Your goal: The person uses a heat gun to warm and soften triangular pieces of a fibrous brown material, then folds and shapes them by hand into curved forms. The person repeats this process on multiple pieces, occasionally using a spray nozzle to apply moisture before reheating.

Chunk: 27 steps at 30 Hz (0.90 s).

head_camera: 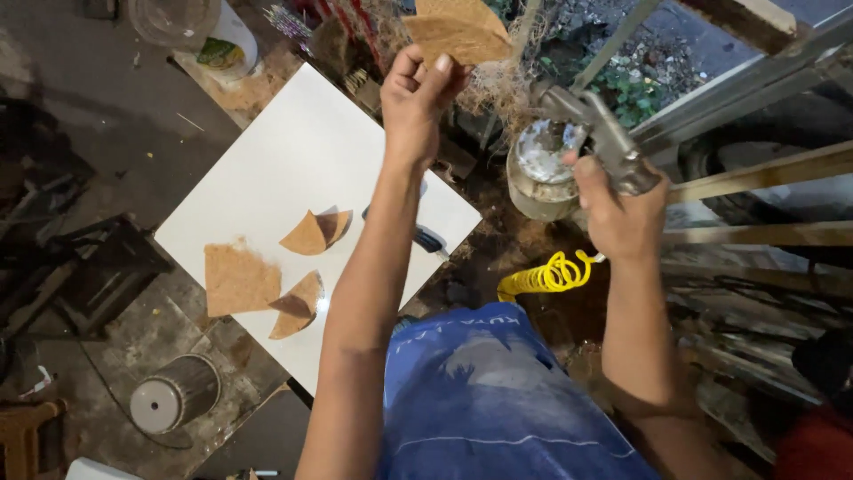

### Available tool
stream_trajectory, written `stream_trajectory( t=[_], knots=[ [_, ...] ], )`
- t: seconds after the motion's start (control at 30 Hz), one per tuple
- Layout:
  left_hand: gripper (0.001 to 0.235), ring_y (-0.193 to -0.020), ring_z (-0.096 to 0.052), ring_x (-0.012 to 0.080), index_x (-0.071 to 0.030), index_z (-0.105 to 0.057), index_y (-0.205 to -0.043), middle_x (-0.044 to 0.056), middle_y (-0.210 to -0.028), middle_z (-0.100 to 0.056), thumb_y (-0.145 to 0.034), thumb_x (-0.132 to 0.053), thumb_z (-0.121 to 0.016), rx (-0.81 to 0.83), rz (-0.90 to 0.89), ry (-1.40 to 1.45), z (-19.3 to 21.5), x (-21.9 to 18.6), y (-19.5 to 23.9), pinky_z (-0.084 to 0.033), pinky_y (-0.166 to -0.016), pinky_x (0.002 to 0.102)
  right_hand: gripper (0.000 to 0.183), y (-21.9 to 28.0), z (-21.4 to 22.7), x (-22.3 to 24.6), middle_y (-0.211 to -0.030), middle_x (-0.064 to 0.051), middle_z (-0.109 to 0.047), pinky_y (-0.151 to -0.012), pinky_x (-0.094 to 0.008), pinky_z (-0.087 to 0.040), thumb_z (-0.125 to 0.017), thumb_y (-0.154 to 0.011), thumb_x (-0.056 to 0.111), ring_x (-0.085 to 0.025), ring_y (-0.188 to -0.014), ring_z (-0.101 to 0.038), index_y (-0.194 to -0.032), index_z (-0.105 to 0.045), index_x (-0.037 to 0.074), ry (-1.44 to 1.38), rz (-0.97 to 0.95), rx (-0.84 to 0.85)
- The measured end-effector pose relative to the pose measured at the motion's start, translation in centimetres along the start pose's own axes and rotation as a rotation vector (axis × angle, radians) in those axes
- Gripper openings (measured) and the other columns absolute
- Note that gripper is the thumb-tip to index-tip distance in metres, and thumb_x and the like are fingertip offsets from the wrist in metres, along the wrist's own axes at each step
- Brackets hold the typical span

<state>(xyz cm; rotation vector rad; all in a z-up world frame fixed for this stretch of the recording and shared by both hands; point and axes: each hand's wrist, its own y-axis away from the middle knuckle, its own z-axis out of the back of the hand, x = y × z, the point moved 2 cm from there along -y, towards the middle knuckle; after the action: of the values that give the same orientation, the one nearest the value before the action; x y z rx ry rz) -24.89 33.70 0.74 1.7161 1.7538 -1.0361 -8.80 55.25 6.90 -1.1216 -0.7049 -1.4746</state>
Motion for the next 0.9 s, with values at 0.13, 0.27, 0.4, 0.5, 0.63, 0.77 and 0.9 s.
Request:
stream_trajectory(
  t=[0.13,0.27,0.4,0.5,0.63,0.77,0.9],
  knots=[
    [0.018,-0.095,-0.071,0.0266,-0.005,-0.060,-0.103,0.013,-0.097,-0.070,-0.091,-0.009,-0.074,0.085,0.090,0.129,2.3,0.5,0.1,-0.062,-0.087,0.037,0.031,0.0,0.4,2.3,-0.072,-0.004,-0.055,-0.064,-0.036,-0.047,-0.050,-0.111,0.024,-0.015,-0.059,-0.049,-0.105,-0.065,-0.003,-0.063,0.180,0.025],
    [0.026,-0.096,-0.071,0.0254,-0.009,-0.061,-0.105,0.011,-0.100,-0.071,-0.089,-0.019,-0.078,0.141,0.096,0.026,3.2,0.5,0.5,-0.061,-0.089,0.039,0.035,0.2,0.4,3.2,-0.097,-0.012,-0.066,-0.054,-0.028,-0.043,-0.052,-0.108,0.026,-0.011,-0.054,-0.045,-0.124,-0.057,-0.005,-0.160,0.200,0.067],
    [0.023,-0.095,-0.070,0.0198,-0.010,-0.063,-0.111,0.007,-0.102,-0.071,-0.094,-0.018,-0.075,0.219,0.045,-0.026,2.5,-0.6,0.9,-0.060,-0.090,0.038,0.040,0.6,0.7,2.2,-0.065,-0.004,-0.055,-0.055,-0.032,-0.047,-0.054,-0.106,0.038,-0.014,-0.054,-0.051,-0.104,-0.068,0.001,-0.016,0.102,0.068],
    [0.022,-0.095,-0.070,0.0197,-0.010,-0.062,-0.106,0.007,-0.101,-0.071,-0.092,-0.018,-0.076,0.192,0.050,-0.048,2.4,-0.9,0.8,-0.062,-0.088,0.040,0.040,0.6,0.5,2.9,-0.079,-0.009,-0.063,-0.053,-0.030,-0.044,-0.057,-0.105,0.034,-0.012,-0.053,-0.048,-0.111,-0.068,-0.003,-0.051,0.110,0.061],
    [0.022,-0.092,-0.071,0.0192,-0.010,-0.063,-0.105,0.007,-0.095,-0.071,-0.090,-0.016,-0.077,0.171,0.061,-0.044,2.3,-1.1,1.1,-0.063,-0.086,0.038,0.041,0.8,0.6,1.9,-0.064,-0.004,-0.054,-0.057,-0.033,-0.045,-0.055,-0.106,0.041,-0.015,-0.056,-0.052,-0.097,-0.069,0.003,0.032,0.092,0.068],
    [0.023,-0.093,-0.071,0.0206,-0.009,-0.063,-0.109,0.007,-0.101,-0.072,-0.091,-0.016,-0.076,0.180,0.072,-0.033,2.5,-1.1,1.3,-0.062,-0.089,0.040,0.038,0.7,0.3,2.2,-0.065,-0.005,-0.055,-0.055,-0.033,-0.043,-0.060,-0.103,0.039,-0.016,-0.055,-0.051,-0.091,-0.064,0.003,-0.029,0.031,0.042],
    [0.022,-0.092,-0.072,0.0211,-0.009,-0.063,-0.104,0.008,-0.098,-0.071,-0.090,-0.016,-0.077,0.130,0.093,-0.001,2.6,-0.7,1.3,-0.062,-0.087,0.037,0.044,0.9,0.3,1.6,-0.063,-0.007,-0.055,-0.055,-0.034,-0.044,-0.057,-0.104,0.039,-0.017,-0.056,-0.054,-0.101,-0.072,-0.002,-0.009,0.019,0.051]
  ],
)
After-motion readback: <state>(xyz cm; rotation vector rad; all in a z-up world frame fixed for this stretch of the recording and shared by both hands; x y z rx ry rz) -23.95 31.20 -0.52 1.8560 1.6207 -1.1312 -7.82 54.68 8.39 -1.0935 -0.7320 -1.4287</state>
